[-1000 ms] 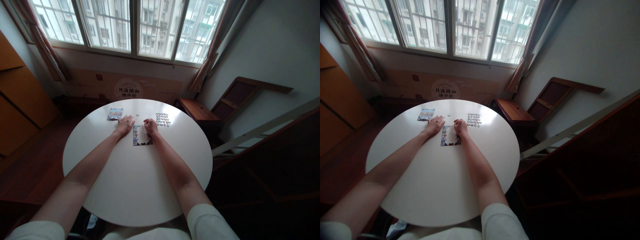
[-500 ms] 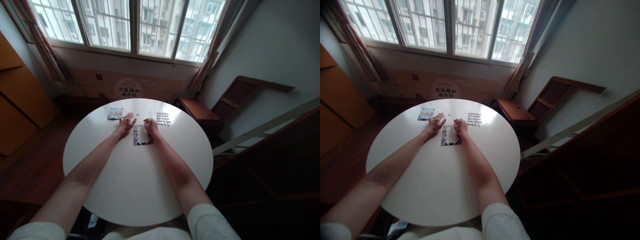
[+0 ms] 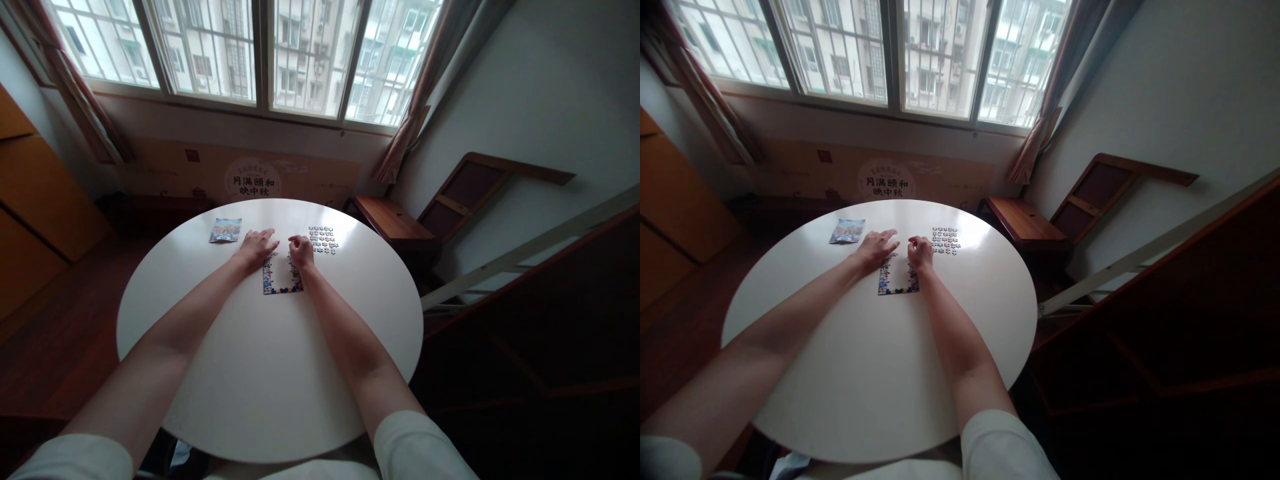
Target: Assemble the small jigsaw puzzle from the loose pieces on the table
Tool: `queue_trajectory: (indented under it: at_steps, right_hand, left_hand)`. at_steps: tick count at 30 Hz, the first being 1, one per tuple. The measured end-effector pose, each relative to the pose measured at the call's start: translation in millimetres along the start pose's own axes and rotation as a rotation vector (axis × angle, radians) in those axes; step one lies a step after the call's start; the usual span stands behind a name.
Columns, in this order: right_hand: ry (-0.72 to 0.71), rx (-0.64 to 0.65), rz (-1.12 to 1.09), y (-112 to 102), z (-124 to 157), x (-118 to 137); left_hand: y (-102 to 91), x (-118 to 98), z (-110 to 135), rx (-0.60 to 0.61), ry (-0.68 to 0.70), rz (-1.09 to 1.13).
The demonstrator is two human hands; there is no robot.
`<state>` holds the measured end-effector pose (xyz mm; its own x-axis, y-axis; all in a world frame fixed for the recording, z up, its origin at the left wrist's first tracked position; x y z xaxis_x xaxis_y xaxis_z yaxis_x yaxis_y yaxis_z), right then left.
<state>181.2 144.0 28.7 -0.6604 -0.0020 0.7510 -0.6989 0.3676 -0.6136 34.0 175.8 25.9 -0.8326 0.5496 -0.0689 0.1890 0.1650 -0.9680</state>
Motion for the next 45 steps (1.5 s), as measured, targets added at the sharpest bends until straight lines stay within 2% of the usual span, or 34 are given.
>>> queue_trajectory:
  at_steps: [7, 14, 16, 18, 21, 26, 31, 34, 39, 43, 45]
  right_hand:
    - [-0.004, -0.018, -0.048, -2, 0, 0]
    - [0.027, -0.022, -0.06, -5, -1, -2]
    - [0.041, -0.012, -0.029, -4, -1, -2]
    - [0.052, 0.008, 0.027, -3, 0, -1]
    - [0.051, 0.053, 0.139, 1, 4, 2]
    - [-0.054, 0.155, 0.274, 10, 14, 13]
    - [-0.151, 0.255, 0.311, 21, 21, 21]
    - [-0.133, 0.227, 0.3, 20, 19, 20]
    - [-0.124, 0.144, 0.275, 13, 18, 19]
    - [-0.086, 0.146, 0.291, 11, 16, 15]
    - [-0.061, 0.153, 0.303, 13, 15, 12]
  left_hand:
    - [6.9, -5, -12, 0.184, -0.115, 0.057]
    - [5.2, -31, 0, 0.18, 0.065, 0.14]
    - [2.0, -35, 7, 0.168, 0.079, 0.156]
    - [-2.4, -32, 16, 0.125, 0.024, 0.149]
    - [-7.6, -33, 25, 0.027, 0.051, 0.186]
    - [-12.3, -26, 32, -0.144, 0.078, 0.327]
    - [-10.8, -19, 30, -0.203, 0.097, 0.411]
    - [-12.7, -19, 30, -0.24, 0.121, 0.407]
    - [-31.7, -13, 37, -0.411, 0.128, 0.316]
    - [-27.0, 2, 40, -0.348, 0.058, 0.339]
    - [-22.3, 12, 42, -0.31, -0.045, 0.331]
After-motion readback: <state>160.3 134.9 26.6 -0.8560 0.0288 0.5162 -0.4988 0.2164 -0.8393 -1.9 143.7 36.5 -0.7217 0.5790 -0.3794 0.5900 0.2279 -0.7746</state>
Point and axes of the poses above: each hand's wrist, its own z-axis away from the middle knuckle, its own y-axis out of the palm, x = y × z, the point moved 9 cm from there along -z, towards the middle knuckle, and after that the axes turned 12 degrees about y, right-handed, at the moved point
